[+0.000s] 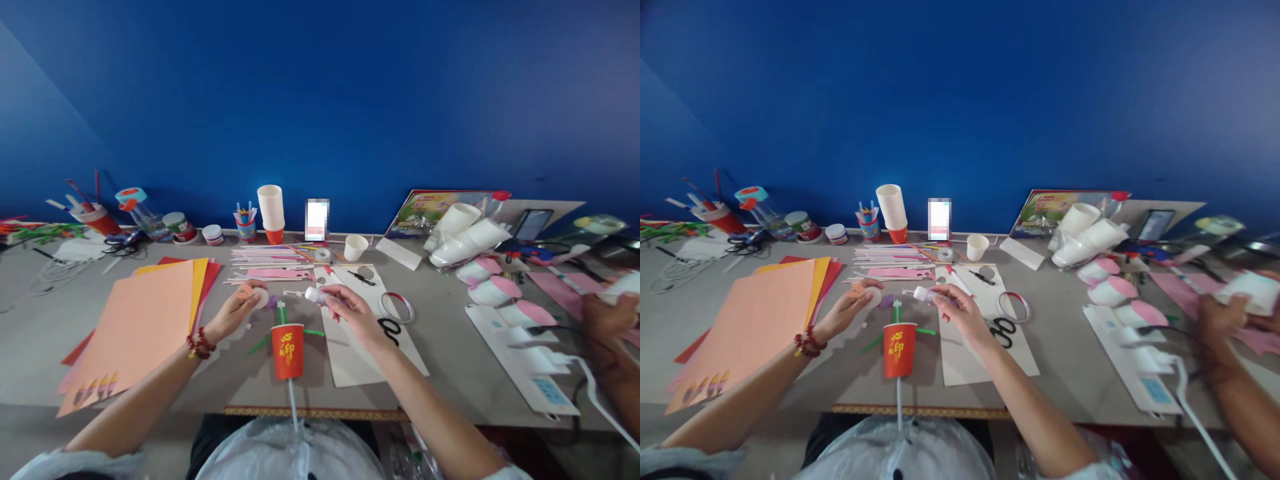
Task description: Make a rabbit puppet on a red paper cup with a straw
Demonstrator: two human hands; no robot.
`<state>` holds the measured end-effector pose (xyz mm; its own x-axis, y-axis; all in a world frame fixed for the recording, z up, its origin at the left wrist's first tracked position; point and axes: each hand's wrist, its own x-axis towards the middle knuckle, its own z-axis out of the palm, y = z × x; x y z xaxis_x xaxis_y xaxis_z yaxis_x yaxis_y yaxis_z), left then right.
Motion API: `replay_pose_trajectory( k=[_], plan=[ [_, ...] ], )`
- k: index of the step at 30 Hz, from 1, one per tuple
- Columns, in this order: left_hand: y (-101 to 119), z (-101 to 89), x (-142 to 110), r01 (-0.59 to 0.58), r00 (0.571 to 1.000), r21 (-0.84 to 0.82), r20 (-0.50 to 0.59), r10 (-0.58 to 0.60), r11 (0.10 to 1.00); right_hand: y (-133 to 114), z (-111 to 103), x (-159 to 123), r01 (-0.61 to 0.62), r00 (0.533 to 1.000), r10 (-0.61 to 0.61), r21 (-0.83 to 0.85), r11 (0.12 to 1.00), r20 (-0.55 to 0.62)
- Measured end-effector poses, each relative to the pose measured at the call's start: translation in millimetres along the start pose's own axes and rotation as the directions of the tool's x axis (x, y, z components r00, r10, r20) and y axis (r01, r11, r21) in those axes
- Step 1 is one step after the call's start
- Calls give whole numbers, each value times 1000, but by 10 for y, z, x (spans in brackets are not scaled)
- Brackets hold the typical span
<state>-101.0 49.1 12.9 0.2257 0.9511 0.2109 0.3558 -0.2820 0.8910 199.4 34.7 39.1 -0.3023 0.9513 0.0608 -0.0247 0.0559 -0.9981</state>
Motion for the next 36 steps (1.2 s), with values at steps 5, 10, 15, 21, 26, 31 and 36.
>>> replay_pose_trajectory(
  k=[5, 10, 15, 21, 26, 31, 36],
  plan=[
    [356, 328, -70, 103, 992, -118, -64, -111, 988, -228, 120, -84, 155, 980, -167, -111, 982, -107],
    [714, 593, -138, 59, 986, -146, -144, -81, 988, -536, 251, -250, 504, 771, -610, -410, 760, -183],
    [936, 668, -139, -27, 990, -169, -140, 3, 985, -579, 339, -300, 618, 661, -748, -527, 584, -54],
    [941, 656, -194, -36, 997, -92, -69, 29, 995, -481, 337, -258, 640, 632, -771, -610, 467, 73],
    [932, 682, -222, -83, 993, -3, -85, 83, 997, -483, 335, -243, 636, 620, -776, -656, 408, 118],
    [935, 701, -222, -88, 991, 52, -93, 93, 995, -473, 333, -246, 625, 611, -781, -686, 373, 133],
    [951, 695, -213, -99, 990, 95, -94, 108, 991, -465, 337, -242, 624, 614, -777, -688, 370, 140]
  ],
)
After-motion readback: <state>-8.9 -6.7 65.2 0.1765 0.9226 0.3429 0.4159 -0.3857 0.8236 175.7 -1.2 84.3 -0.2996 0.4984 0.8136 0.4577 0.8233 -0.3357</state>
